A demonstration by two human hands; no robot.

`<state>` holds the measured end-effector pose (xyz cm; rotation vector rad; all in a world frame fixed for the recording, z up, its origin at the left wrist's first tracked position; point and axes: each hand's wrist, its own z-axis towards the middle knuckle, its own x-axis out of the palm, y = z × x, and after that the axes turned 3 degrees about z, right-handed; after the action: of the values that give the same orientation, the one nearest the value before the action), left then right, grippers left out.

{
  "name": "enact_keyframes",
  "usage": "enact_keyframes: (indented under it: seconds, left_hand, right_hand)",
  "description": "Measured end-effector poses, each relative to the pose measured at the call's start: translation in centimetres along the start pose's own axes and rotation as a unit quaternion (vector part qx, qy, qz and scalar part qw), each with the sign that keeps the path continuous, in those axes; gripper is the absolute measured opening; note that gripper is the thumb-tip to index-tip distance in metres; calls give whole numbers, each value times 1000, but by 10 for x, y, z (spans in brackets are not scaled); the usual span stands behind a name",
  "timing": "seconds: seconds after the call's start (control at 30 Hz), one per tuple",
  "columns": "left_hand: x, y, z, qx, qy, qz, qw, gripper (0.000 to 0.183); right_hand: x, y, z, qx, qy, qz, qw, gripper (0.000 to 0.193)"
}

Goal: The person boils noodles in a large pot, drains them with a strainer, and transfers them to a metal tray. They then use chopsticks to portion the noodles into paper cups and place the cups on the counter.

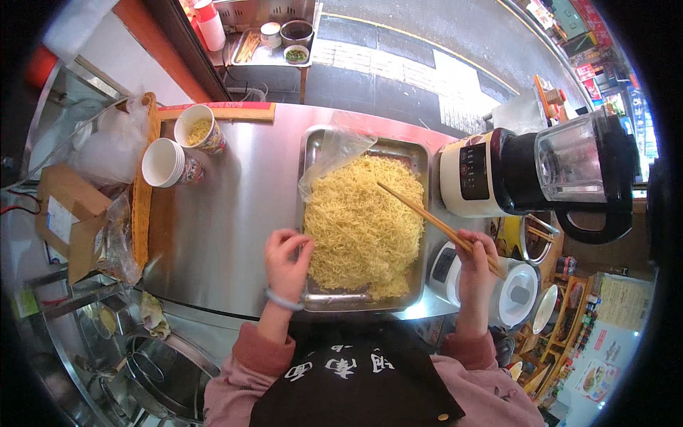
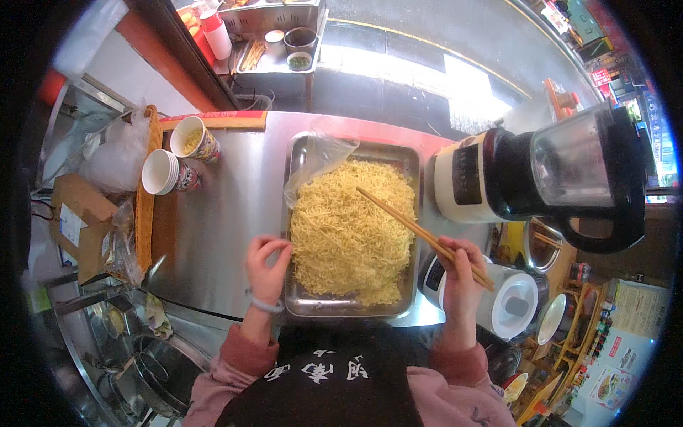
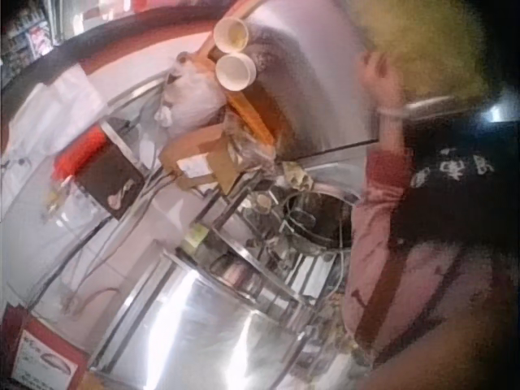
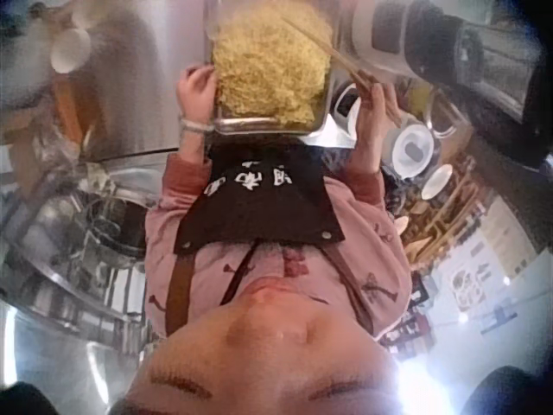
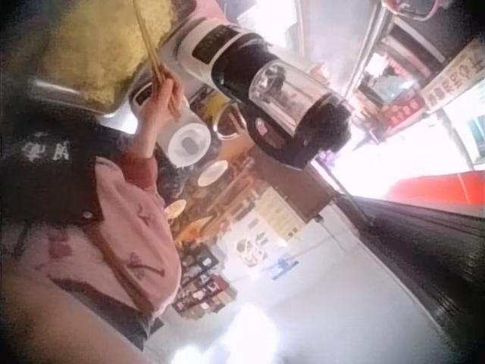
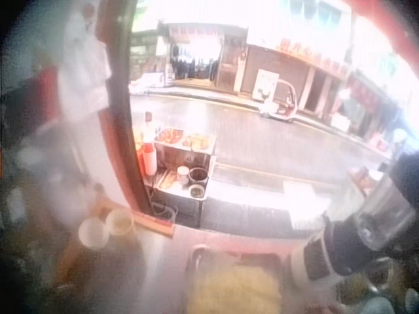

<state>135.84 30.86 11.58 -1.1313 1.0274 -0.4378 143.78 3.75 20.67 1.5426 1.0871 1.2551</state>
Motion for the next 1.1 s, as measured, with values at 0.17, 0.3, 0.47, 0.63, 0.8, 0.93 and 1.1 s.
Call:
enact_keyframes:
  seconds: [0.17, 0.3, 0.47, 0.63, 0.8, 0.93, 1.1]
  left_hand:
    - [51, -11, 31, 121, 61, 149, 980, 12]
    - [70, -13, 37, 138, 94, 181, 969, 10]
    - [80, -12, 40, 147, 108, 220, 958, 8]
    - [84, -15, 40, 141, 113, 236, 955, 6]
    - [84, -19, 42, 142, 82, 207, 965, 4]
    - [75, -21, 44, 82, 64, 122, 987, 6]
    - [57, -33, 49, -139, 130, -221, 956, 10]
  right_hand:
    - [-22, 0, -16, 9, 6, -68, 998, 16]
    - [-34, -1, -23, 25, 8, -77, 997, 17]
    - [-40, 0, -27, 29, 7, -68, 997, 18]
    - [-40, 3, -24, 38, 11, -53, 998, 17]
    - [-39, 8, -23, 38, 6, -58, 998, 18]
    - [-40, 12, -22, 39, 5, -50, 998, 19]
    - [-46, 15, -22, 29, 2, -26, 999, 18]
